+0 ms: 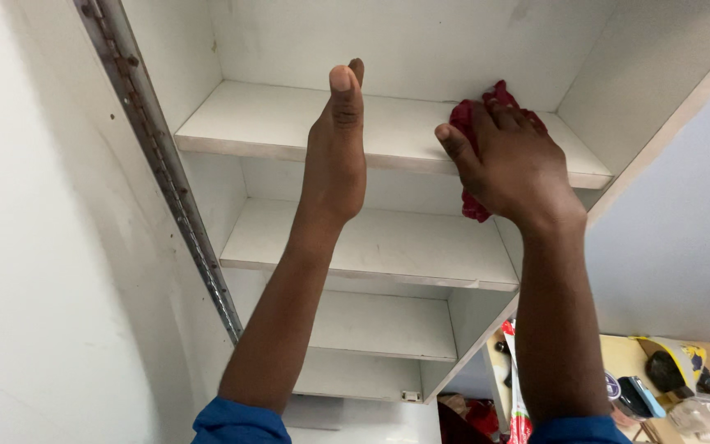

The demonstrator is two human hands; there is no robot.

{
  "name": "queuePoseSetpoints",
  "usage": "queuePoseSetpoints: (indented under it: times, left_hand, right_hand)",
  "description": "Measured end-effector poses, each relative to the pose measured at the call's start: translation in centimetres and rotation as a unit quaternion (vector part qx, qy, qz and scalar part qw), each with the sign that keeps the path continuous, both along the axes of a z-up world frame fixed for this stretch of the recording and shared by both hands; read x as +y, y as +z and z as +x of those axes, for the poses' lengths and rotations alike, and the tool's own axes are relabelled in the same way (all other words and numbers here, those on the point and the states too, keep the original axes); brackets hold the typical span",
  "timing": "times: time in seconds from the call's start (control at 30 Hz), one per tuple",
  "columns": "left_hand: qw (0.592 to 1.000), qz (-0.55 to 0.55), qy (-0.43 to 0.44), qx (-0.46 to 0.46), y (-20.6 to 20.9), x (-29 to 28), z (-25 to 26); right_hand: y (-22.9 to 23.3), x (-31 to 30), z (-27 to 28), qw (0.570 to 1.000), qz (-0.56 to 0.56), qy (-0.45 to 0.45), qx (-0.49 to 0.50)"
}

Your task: The person wipes the inside of a white wall cabinet with a red cloth, then places several bottles and containers onto the cleaned shelves.

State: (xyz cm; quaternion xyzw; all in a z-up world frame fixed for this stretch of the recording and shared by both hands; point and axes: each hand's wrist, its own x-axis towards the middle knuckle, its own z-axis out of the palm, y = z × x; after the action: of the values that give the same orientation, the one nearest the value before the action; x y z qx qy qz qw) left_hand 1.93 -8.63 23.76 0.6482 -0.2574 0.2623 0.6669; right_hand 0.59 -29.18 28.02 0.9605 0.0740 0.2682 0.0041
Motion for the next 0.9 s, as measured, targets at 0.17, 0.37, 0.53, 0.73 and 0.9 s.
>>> queuePoseSetpoints:
  times: [0.17, 0.37, 0.53, 0.73, 0.9]
  left_hand:
    - [0.999, -0.018, -0.031, -0.014, 0.0, 0.8, 0.4]
    - [0.999, -0.005, -0.003, -0.036, -0.5, 0.6, 0.5]
    - [1.000, -0.016, -0.016, -0.020, -0.5, 0.8, 0.4]
    - [1.000, 0.000, -0.025, -0.016, -0.2, 1.1, 0.6]
    - [0.999, -0.016, -0.030, -0.016, 0.0, 1.0, 0.1]
  right_hand:
    - [1.5, -1.5, -1.1, 0.999, 0.035, 0.007, 0.004]
    - [3.6, -2.6, -1.3, 0.985, 0.106, -0.101, 0.091]
    - [3.6, -2.4, 0.0, 0.983, 0.061, -0.142, 0.095]
    - [3.2, -1.1, 0.7, 0.992, 0.093, -0.012, 0.087]
    - [2.7, 1.8, 1.2, 0.991, 0.086, -0.021, 0.101]
